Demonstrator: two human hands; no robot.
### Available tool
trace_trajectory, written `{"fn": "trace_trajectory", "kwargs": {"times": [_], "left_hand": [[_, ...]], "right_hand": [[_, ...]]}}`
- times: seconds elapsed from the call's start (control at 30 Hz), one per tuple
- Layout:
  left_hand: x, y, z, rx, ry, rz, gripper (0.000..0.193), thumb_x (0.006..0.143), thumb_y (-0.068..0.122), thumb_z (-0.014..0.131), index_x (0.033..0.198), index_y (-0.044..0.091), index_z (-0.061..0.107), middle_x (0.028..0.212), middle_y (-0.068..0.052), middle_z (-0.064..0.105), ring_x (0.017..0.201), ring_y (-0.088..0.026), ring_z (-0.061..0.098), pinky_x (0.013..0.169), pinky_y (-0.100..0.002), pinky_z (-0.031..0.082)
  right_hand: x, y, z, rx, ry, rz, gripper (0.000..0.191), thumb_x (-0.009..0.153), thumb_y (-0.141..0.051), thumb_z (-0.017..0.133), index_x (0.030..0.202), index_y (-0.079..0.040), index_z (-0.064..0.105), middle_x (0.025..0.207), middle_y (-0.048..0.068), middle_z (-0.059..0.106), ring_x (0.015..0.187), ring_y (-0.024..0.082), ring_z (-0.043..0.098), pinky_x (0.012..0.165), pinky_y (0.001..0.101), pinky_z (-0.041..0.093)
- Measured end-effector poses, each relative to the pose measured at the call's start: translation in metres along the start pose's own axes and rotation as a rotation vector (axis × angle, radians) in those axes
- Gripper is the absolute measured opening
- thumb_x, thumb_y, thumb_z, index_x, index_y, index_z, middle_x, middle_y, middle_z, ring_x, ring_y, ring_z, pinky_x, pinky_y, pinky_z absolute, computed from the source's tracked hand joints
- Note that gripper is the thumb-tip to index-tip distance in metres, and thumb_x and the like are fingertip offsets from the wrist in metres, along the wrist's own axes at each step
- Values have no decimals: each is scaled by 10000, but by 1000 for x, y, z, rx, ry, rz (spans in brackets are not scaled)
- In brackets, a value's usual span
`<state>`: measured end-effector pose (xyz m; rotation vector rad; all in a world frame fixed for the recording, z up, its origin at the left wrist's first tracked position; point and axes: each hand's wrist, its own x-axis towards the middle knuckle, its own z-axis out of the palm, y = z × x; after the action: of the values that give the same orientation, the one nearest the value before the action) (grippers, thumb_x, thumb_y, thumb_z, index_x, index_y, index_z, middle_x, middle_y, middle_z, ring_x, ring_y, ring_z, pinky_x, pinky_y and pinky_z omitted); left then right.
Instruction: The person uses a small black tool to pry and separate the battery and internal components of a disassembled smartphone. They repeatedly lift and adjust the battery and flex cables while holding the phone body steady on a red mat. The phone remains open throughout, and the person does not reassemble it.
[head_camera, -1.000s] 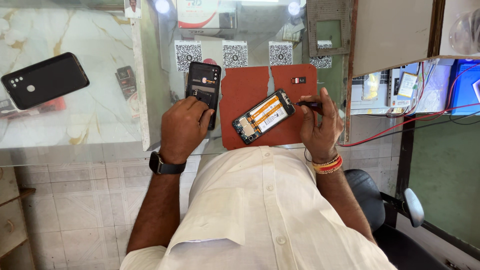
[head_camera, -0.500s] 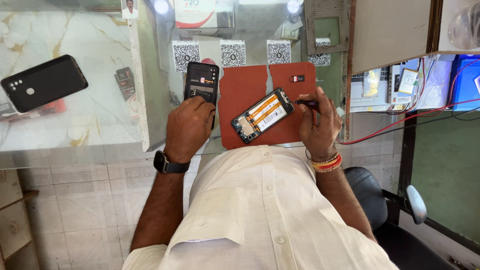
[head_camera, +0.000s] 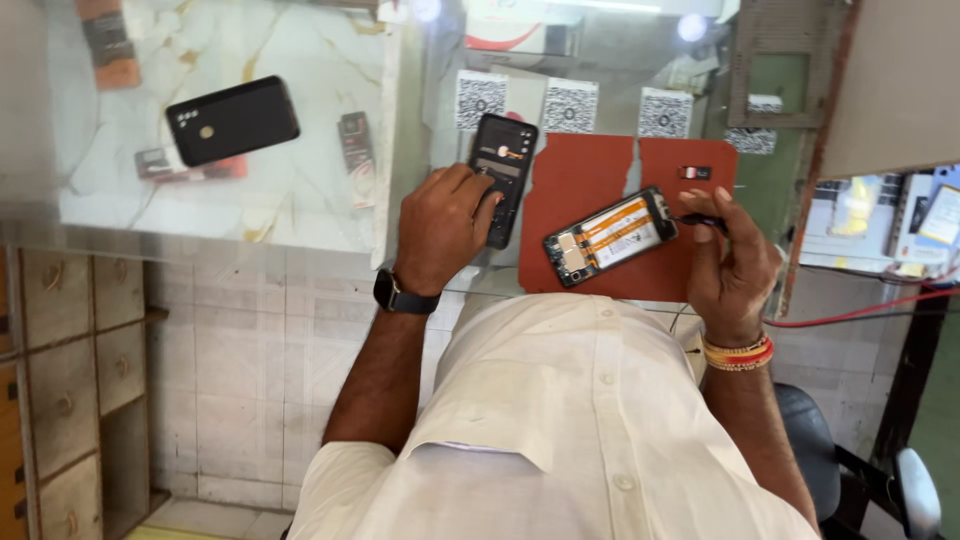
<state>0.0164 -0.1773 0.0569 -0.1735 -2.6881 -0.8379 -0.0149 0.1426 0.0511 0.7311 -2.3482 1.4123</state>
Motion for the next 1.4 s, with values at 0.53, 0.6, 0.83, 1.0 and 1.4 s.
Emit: {"fn": "trace_trajectory", "kwargs": {"times": [0.53,0.6,0.83,1.0,1.4], "left_hand": [[-3,19,13,-88,13,32,165,869,124,817,974,29,732,927,-103,680,850,-309,659,714,-428,537],[-3,24,16,-115,-28,50,155,880,121,811,966,25,725,916,-103,673,847,-307,656,716,-428,537],[-3,48,34,-196,-139,203,158,878,126,794,956,22,704,971,-109,666,912,-299,646,781,-418,533],[1,52,35,-231,-193,238,192,845,113,792,990,9,719,980,-109,655,920,-297,631,798,-415,532],[-11,50,42,-246,-247,215,156,870,126,776,959,11,717,965,-116,662,894,-305,631,779,-432,523]], "right_hand": [[6,10,-5,-5,-22,40,494,1016,170,515,1440,-76,580,1120,149,716,982,175,660,803,281,584],[5,10,-6,25,-40,40,508,1024,150,552,1494,-39,504,1171,155,717,1086,197,659,877,304,582],[6,6,-3,-16,-6,1,447,1035,131,590,1442,-52,569,1144,130,729,1048,196,689,828,306,583],[7,6,-2,-178,48,-73,433,975,63,758,1352,-102,623,1035,141,682,929,208,660,744,310,540],[1,8,-8,-56,-21,11,513,1017,111,603,1497,-54,532,1194,125,705,1051,248,705,843,346,606]]}}
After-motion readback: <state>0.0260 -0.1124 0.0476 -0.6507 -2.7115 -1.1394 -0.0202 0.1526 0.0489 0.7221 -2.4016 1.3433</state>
